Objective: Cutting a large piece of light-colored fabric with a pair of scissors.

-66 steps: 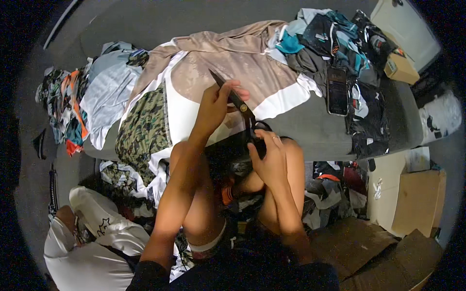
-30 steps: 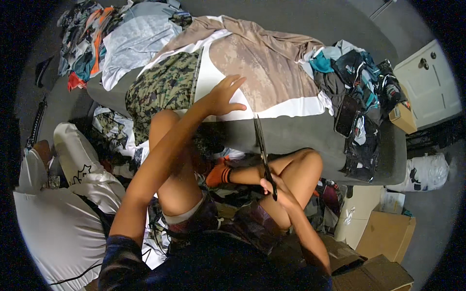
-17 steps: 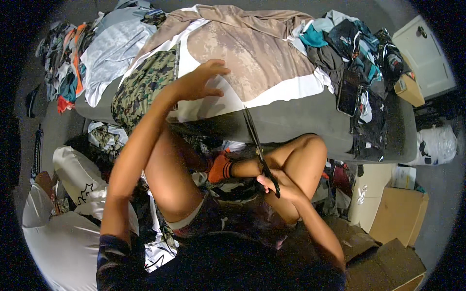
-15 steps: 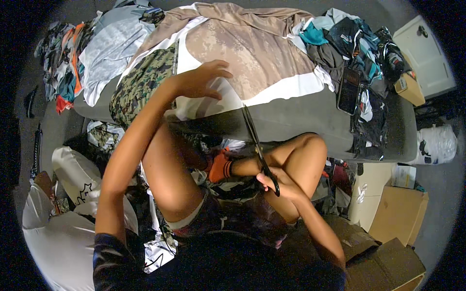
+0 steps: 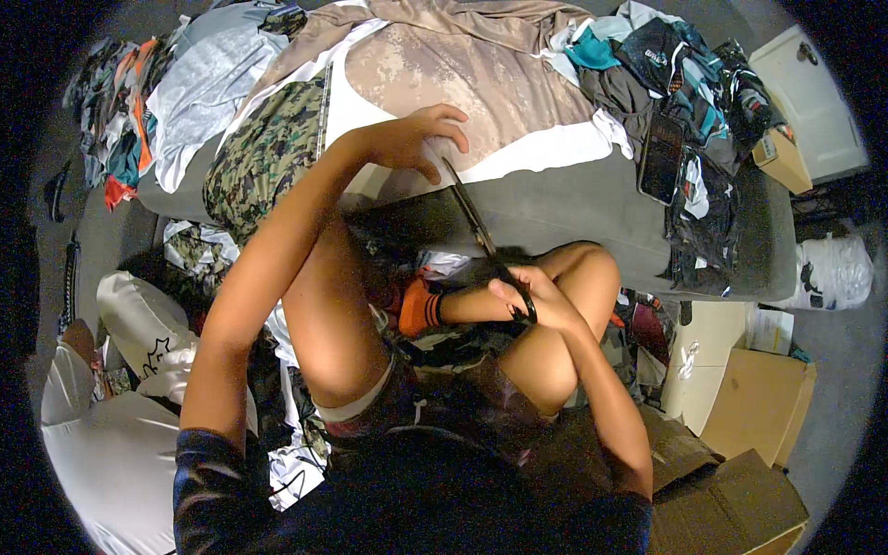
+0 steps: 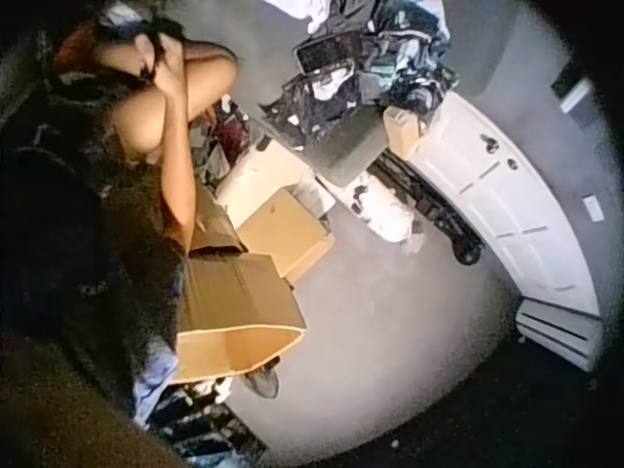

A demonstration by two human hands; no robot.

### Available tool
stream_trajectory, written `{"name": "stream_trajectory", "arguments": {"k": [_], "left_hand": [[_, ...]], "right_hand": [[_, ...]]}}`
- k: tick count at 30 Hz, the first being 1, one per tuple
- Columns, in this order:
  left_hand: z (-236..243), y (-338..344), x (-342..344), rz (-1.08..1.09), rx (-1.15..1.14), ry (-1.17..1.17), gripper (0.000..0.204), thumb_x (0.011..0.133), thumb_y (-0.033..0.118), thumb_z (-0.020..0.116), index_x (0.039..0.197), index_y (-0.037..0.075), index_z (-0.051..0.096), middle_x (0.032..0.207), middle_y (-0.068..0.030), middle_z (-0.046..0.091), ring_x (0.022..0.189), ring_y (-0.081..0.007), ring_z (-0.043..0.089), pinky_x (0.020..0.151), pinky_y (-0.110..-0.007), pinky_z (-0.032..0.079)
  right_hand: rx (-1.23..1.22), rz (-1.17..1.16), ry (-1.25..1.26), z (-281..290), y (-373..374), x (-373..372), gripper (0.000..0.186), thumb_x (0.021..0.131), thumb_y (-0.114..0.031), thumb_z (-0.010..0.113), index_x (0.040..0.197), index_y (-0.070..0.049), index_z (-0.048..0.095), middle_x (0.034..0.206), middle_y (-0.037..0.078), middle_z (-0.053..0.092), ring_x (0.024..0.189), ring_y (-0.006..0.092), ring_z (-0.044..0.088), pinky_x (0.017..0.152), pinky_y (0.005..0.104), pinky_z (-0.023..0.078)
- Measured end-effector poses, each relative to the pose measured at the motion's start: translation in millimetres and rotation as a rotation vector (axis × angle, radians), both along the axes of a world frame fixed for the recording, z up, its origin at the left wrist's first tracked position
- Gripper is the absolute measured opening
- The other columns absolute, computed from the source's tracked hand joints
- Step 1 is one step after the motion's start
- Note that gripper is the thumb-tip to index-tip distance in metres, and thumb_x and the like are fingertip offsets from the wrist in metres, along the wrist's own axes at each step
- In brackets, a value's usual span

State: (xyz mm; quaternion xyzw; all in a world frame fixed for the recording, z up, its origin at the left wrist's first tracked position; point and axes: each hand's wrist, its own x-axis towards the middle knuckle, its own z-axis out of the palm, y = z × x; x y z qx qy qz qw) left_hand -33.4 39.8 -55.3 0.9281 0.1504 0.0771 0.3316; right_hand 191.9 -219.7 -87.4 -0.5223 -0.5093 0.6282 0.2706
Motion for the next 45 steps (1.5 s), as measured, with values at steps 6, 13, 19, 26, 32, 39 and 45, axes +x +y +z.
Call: {"name": "stream_trajectory", "arguments": {"k": [6,13,19,26,32,39,45], "left_hand": [[-17,-3,-6,0.021,0.129,0.001,0.067,0.060,0.010,0.080,0.121,0.018,0.055,0.142,-0.0079,0.032,0.127,-0.0320,0.034,0.105,-0.040,0.032],[-16,-7,-14,0.026,0.224,0.082,0.084,0.059,0.009,0.080,0.135,0.023,0.048,0.146,-0.0083,0.027,0.127,-0.0324,0.033,0.106,-0.039,0.031],[-11,-7,-13,0.040,0.169,0.196,0.086,0.061,0.023,0.081,0.138,0.026,0.043,0.149,-0.0082,0.024,0.134,-0.0339,0.024,0.110,-0.040,0.027],[-17,-3,-13,0.045,0.167,0.180,0.088,0.059,0.020,0.080,0.139,0.029,0.042,0.150,-0.0074,0.023,0.137,-0.0337,0.020,0.111,-0.040,0.025],[-19,-2,-12,0.029,0.225,0.163,0.091,0.060,0.010,0.079,0.141,0.027,0.040,0.149,-0.0070,0.021,0.133,-0.0299,0.027,0.108,-0.035,0.029],[-15,-4,-11,0.035,0.180,0.149,0.092,0.060,0.007,0.078,0.141,0.026,0.039,0.149,-0.0071,0.020,0.132,-0.0294,0.028,0.107,-0.034,0.030],[-17,-4,-13,0.027,0.226,0.148,0.092,0.060,0.010,0.079,0.141,0.026,0.040,0.149,-0.0076,0.021,0.132,-0.0303,0.028,0.107,-0.035,0.030]], "right_hand": [[-0.024,-0.021,0.057,4,-2,-2,0.025,0.087,-0.024,0.058,0.068,-0.009,0.052,0.059,0.000,0.050,0.049,0.0075,0.045,0.046,0.0189,0.035],[0.035,-0.091,-0.026,3,-1,-14,0.028,0.087,-0.022,0.058,0.064,-0.009,0.051,0.053,-0.002,0.046,0.045,0.0063,0.042,0.043,0.0183,0.032],[0.107,-0.105,-0.051,-3,1,-15,0.029,0.087,-0.020,0.059,0.062,-0.009,0.050,0.051,-0.003,0.044,0.045,0.0054,0.039,0.042,0.0189,0.031],[0.087,-0.105,-0.078,1,8,-11,0.032,0.086,-0.021,0.063,0.059,-0.007,0.051,0.052,-0.004,0.041,0.048,0.0059,0.035,0.043,0.0216,0.027],[0.073,-0.093,-0.104,5,12,-10,0.033,0.086,-0.022,0.064,0.060,-0.007,0.051,0.052,-0.003,0.043,0.046,0.0062,0.036,0.042,0.0210,0.027],[0.047,-0.143,-0.153,11,8,-15,0.037,0.083,-0.026,0.067,0.057,-0.006,0.049,0.053,-0.006,0.037,0.050,0.0071,0.030,0.044,0.0239,0.024],[0.113,-0.139,-0.133,-2,5,-10,0.042,0.083,-0.028,0.068,0.054,-0.010,0.044,0.052,-0.006,0.034,0.049,0.0063,0.029,0.044,0.0236,0.023]]}}
